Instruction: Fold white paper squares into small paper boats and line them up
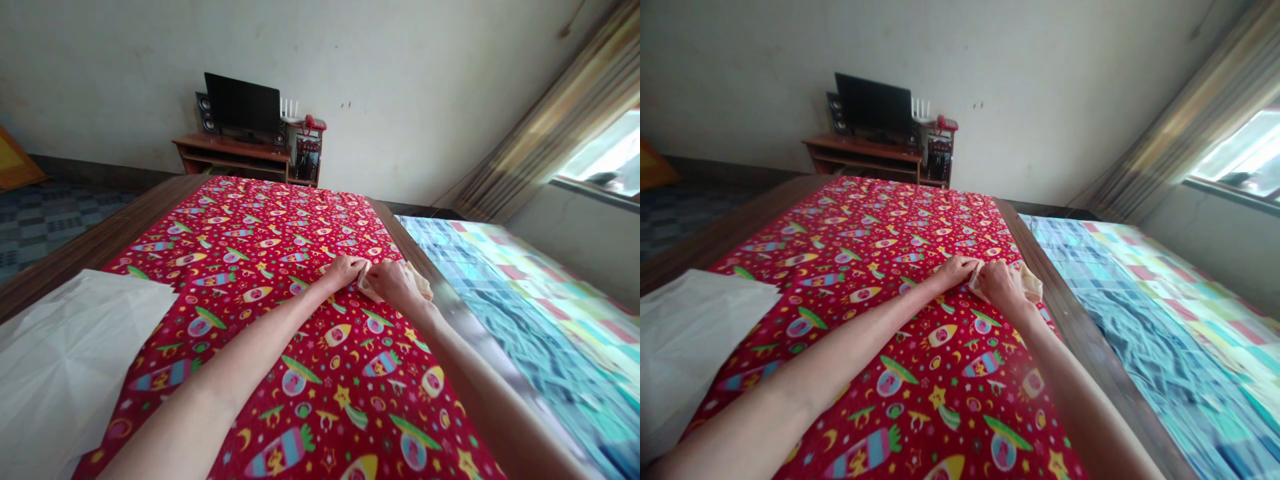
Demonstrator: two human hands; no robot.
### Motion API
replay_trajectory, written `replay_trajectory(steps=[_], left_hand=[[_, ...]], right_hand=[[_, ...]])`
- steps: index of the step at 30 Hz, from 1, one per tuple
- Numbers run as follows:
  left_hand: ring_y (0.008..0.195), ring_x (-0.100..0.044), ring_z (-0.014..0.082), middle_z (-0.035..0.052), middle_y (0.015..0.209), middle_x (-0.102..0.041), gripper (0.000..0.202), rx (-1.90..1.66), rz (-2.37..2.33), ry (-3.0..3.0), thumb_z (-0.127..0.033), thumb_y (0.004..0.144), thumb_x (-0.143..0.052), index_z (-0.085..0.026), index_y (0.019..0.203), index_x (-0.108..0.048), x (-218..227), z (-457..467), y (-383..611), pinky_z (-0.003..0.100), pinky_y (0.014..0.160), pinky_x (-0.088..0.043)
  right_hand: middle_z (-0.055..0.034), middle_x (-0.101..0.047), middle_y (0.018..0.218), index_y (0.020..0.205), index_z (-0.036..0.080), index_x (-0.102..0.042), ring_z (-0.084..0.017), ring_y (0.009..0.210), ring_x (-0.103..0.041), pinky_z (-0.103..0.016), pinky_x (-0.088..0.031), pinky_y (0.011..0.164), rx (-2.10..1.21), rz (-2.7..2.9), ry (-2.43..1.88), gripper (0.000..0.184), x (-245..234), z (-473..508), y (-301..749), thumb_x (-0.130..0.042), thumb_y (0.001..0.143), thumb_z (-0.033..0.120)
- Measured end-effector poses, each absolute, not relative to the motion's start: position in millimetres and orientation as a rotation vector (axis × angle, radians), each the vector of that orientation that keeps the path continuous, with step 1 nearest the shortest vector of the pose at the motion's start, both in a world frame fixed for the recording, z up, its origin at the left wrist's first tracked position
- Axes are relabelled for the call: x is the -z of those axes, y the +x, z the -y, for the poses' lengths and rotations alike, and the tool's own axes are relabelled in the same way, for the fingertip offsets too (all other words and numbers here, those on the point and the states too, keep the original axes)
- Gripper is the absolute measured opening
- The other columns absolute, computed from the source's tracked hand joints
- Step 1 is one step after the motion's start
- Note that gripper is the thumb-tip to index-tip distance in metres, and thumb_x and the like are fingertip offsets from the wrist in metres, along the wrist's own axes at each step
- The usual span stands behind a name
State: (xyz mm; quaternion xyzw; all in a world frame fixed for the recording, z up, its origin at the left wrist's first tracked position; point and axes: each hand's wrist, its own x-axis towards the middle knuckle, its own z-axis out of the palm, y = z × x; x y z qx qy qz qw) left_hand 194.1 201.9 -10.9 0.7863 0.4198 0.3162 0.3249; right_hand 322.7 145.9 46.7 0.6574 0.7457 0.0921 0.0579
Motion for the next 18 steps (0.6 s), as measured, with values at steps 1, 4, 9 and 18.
replay_trajectory(steps=[1, 4, 9, 18], left_hand=[[0.092, -0.061, 0.0203, 0.0056, 0.105, -0.061, 0.028, -0.820, -1.103, 2.055, -0.035, 0.091, -0.053, -0.013, 0.107, -0.059, 11, -202, 194, 0.038, 0.080, -0.052], [0.098, -0.059, 0.0215, 0.0079, 0.116, -0.057, 0.032, -0.809, -1.103, 2.047, -0.034, 0.090, -0.054, -0.015, 0.116, -0.055, 11, -199, 194, 0.040, 0.082, -0.052], [0.091, -0.062, 0.0189, 0.0055, 0.102, -0.064, 0.025, -0.847, -1.072, 2.070, -0.032, 0.092, -0.050, -0.013, 0.103, -0.062, 9, -195, 193, 0.037, 0.082, -0.051], [0.098, -0.064, 0.0169, 0.0038, 0.107, -0.070, 0.032, -0.977, -1.088, 2.109, -0.016, 0.085, -0.042, -0.016, 0.100, -0.071, 11, -210, 203, 0.025, 0.090, -0.047]], right_hand=[[-0.0099, -0.068, 0.080, 0.086, 0.017, -0.071, -0.018, 0.069, -0.062, -0.024, -0.033, 0.053, -0.274, -2.255, 1.991, 0.030, -46, -147, 322, -0.042, 0.087, 0.026], [-0.0120, -0.069, 0.085, 0.088, 0.016, -0.071, -0.020, 0.075, -0.064, -0.025, -0.038, 0.058, -0.263, -2.253, 1.980, 0.029, -46, -148, 319, -0.043, 0.086, 0.024], [-0.0142, -0.069, 0.083, 0.090, 0.014, -0.071, -0.023, 0.079, -0.065, -0.026, -0.041, 0.063, -0.247, -2.249, 1.966, 0.028, -50, -147, 313, -0.046, 0.084, 0.024], [-0.0149, -0.067, 0.087, 0.096, 0.013, -0.069, -0.023, 0.078, -0.064, -0.025, -0.039, 0.059, -0.260, -2.177, 2.103, 0.029, -45, -147, 315, -0.045, 0.086, 0.026]])
